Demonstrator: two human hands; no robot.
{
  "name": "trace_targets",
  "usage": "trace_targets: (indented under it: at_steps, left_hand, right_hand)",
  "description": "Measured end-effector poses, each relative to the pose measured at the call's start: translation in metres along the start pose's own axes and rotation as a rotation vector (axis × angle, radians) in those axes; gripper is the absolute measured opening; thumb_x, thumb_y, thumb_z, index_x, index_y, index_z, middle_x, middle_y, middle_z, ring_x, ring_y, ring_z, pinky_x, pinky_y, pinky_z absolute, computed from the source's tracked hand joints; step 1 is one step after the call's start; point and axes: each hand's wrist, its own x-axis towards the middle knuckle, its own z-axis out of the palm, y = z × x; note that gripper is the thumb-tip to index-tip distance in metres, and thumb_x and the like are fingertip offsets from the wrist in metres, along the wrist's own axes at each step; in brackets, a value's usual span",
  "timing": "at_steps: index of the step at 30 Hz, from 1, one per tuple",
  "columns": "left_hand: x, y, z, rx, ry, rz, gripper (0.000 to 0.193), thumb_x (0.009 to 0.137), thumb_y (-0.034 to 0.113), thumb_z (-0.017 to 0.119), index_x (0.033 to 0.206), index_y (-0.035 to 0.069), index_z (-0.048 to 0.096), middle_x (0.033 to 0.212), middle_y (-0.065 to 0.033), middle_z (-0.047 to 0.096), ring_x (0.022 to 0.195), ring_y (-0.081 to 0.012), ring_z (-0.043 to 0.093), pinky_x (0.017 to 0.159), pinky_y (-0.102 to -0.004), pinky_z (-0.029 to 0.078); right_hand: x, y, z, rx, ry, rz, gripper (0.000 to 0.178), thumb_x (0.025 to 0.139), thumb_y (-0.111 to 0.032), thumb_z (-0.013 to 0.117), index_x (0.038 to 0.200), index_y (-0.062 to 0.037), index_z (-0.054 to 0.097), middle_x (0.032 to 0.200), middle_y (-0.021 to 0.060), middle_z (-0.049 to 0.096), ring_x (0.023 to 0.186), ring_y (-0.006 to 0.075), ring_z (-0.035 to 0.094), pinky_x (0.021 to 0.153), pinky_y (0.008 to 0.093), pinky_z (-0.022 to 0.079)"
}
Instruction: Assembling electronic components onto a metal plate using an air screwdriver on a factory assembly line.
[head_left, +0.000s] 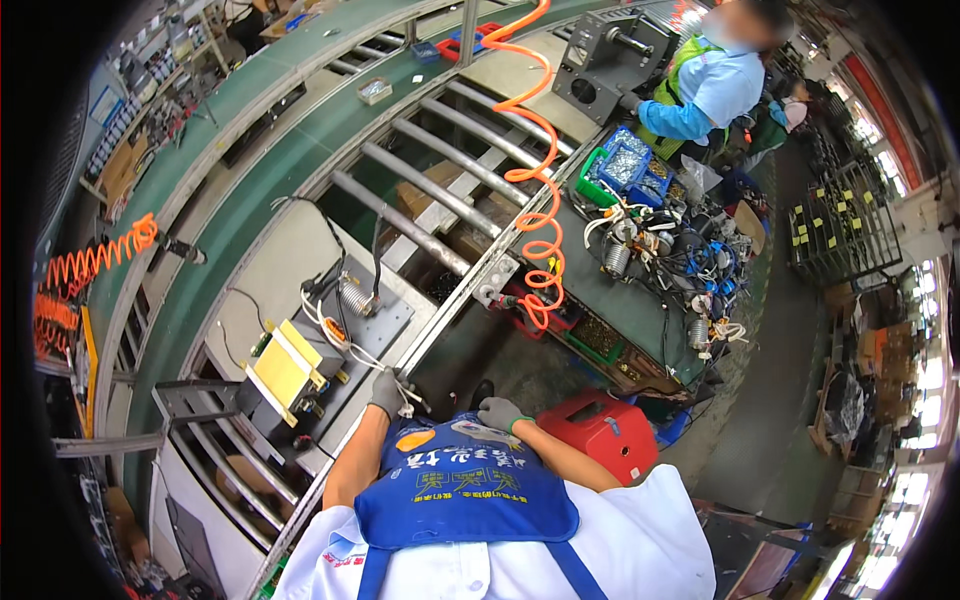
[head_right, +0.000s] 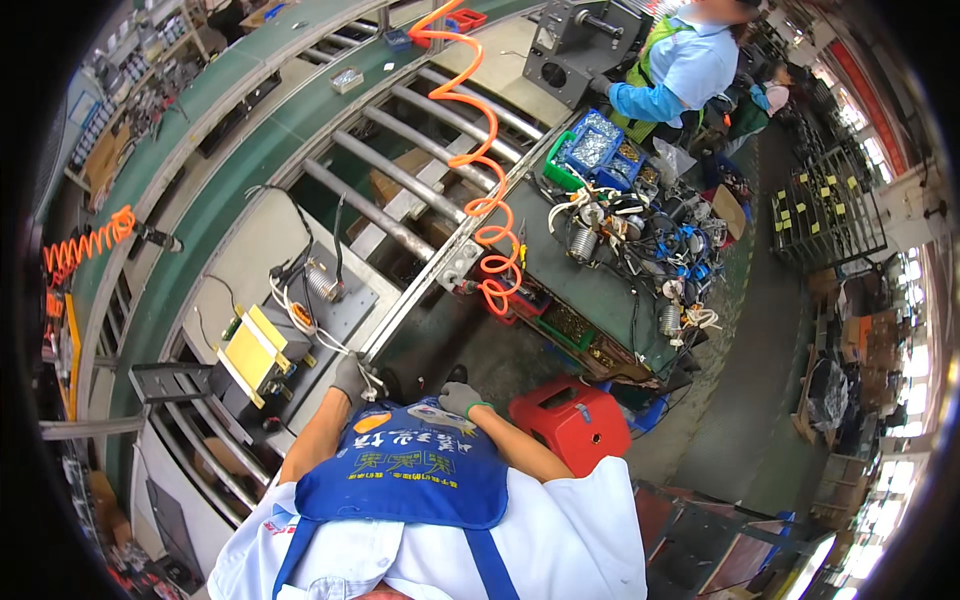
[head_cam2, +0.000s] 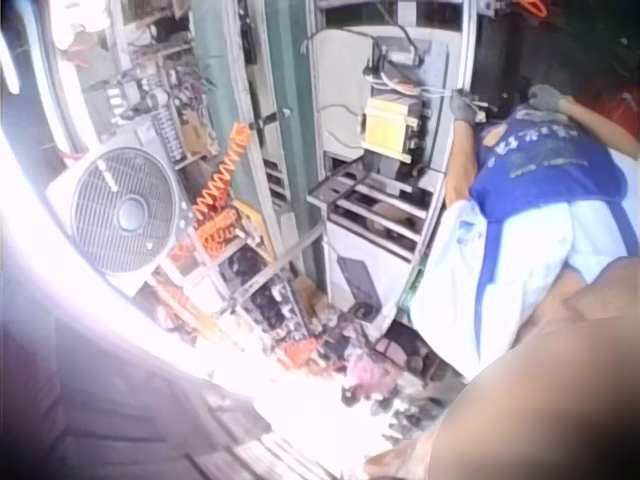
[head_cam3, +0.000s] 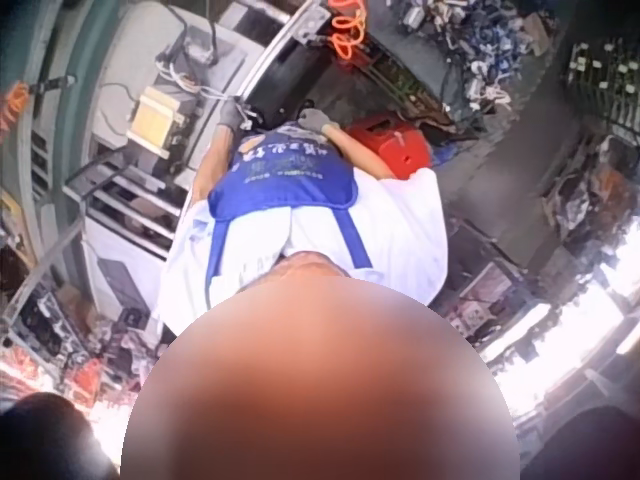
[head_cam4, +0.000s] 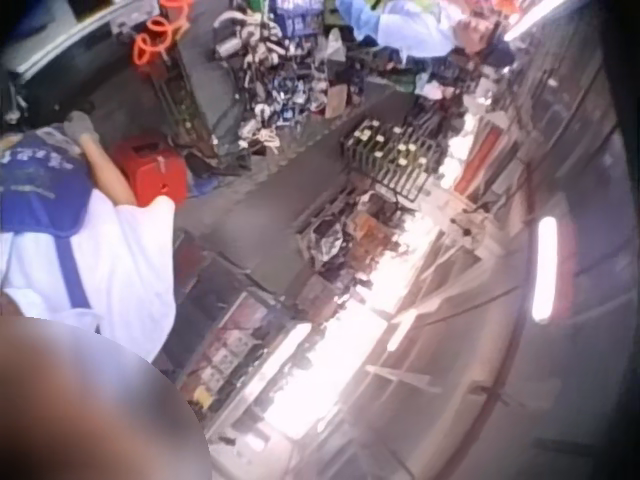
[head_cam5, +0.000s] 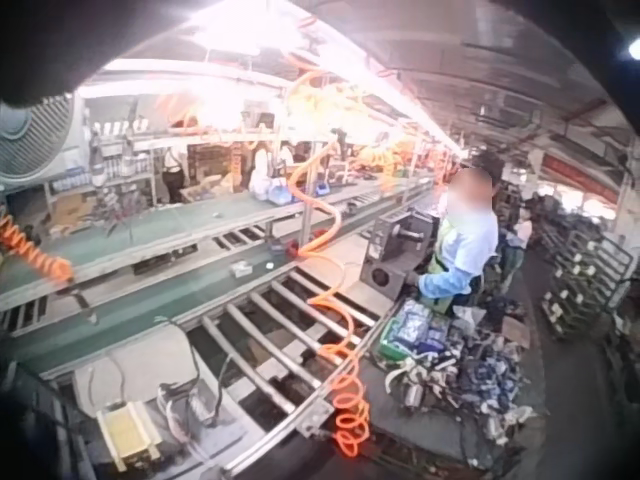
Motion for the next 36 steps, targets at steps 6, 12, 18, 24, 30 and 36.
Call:
trace_targets:
  at_steps: [6,12,18,24,30,36]
  left_hand:
    - [-0.008,0.011,-0.009,0.094,0.036,-0.032,0.030,0.101,0.033,0.033,0.095,0.008,0.049,0.065,0.0004,0.042,0.043,-0.0087,0.031,0.037,-0.0243,0.030]
    - [-0.002,0.008,-0.045,0.216,-0.099,0.000,0.029,0.098,0.033,0.043,0.082,0.012,0.054,0.060,0.0000,0.043,0.043,-0.0131,0.035,0.039,-0.0305,0.032]
    - [0.030,-0.005,-0.022,-0.180,-0.401,-0.021,0.029,0.100,0.032,0.042,0.085,0.007,0.048,0.067,-0.0053,0.047,0.057,-0.0195,0.047,0.052,-0.0337,0.042]
    - [-0.003,-0.021,-0.024,0.215,0.042,0.190,0.017,0.092,0.012,0.048,0.102,0.001,0.054,0.078,-0.0119,0.060,0.064,-0.0217,0.062,0.058,-0.0360,0.053]
    - [-0.027,-0.009,-0.024,0.857,0.195,0.368,0.030,0.088,0.022,0.045,0.096,0.000,0.064,0.084,-0.0160,0.070,0.085,-0.0303,0.067,0.079,-0.0420,0.051]
    - [-0.015,-0.016,-0.033,0.972,0.240,0.361,0.028,0.091,0.021,0.044,0.097,0.000,0.061,0.078,-0.0154,0.070,0.079,-0.0301,0.069,0.073,-0.0406,0.053]
  right_hand:
    - [-0.001,-0.003,0.008,0.038,0.013,-0.006,0.039,0.081,-0.032,0.056,0.111,-0.0085,0.066,0.112,0.0179,0.065,0.106,0.0338,0.061,0.093,0.0418,0.047]
    - [0.006,0.004,0.016,-0.029,-0.021,-0.115,0.040,0.080,-0.035,0.056,0.108,-0.0087,0.068,0.113,0.0188,0.064,0.107,0.0347,0.059,0.095,0.0428,0.045]
    - [0.013,0.018,0.010,0.051,0.095,-0.182,0.036,0.080,-0.030,0.057,0.103,-0.0048,0.069,0.107,0.0178,0.066,0.103,0.0335,0.061,0.092,0.0398,0.047]
    - [0.012,0.019,0.008,0.034,0.015,-0.175,0.038,0.079,-0.030,0.057,0.105,-0.0034,0.068,0.107,0.0201,0.066,0.104,0.0343,0.061,0.093,0.0392,0.047]
    - [0.011,0.018,0.016,0.032,-0.002,-0.149,0.039,0.080,-0.030,0.058,0.107,-0.0035,0.067,0.107,0.0214,0.065,0.106,0.0350,0.061,0.093,0.0393,0.046]
    - [0.011,0.017,0.013,0.020,-0.023,-0.161,0.040,0.080,-0.030,0.058,0.107,-0.0027,0.067,0.107,0.0217,0.065,0.105,0.0353,0.061,0.093,0.0395,0.047]
